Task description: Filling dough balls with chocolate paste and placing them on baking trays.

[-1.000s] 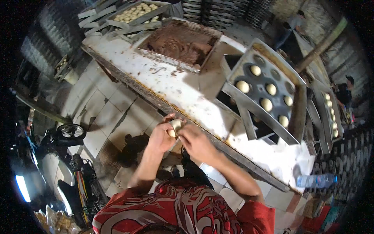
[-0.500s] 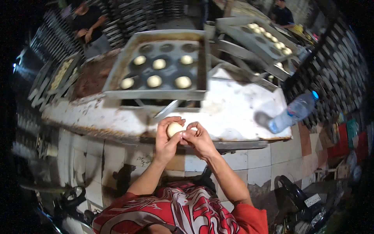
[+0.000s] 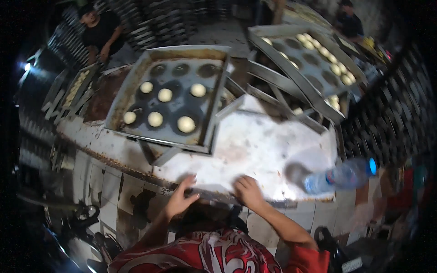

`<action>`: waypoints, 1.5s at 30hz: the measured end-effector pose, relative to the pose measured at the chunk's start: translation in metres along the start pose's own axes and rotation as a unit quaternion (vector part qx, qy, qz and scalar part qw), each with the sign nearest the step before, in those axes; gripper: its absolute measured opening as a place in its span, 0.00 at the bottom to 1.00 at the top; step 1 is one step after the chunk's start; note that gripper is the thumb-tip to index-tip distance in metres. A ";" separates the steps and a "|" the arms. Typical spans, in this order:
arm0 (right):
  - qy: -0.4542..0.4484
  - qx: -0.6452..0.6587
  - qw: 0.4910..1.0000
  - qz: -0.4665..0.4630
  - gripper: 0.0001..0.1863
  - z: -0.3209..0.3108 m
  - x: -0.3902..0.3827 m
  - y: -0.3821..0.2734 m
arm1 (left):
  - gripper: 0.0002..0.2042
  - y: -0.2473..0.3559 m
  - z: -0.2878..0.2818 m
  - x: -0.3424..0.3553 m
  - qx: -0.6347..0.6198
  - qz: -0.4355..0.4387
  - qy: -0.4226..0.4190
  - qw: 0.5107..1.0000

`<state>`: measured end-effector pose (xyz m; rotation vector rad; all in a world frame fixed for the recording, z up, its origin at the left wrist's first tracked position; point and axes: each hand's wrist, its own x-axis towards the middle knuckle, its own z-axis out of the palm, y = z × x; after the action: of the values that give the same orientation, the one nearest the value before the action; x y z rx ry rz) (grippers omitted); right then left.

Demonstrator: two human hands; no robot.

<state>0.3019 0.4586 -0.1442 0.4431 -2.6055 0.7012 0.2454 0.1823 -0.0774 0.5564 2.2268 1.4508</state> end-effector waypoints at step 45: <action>-0.170 -0.504 0.768 0.356 0.15 -0.340 0.261 0.361 | 0.24 0.057 -0.043 0.108 -0.327 -0.046 -0.373 0.867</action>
<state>0.0328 0.8857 0.0986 -0.8537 -2.9602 -0.7366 0.1381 0.2296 -0.0229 0.6159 1.0673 1.4786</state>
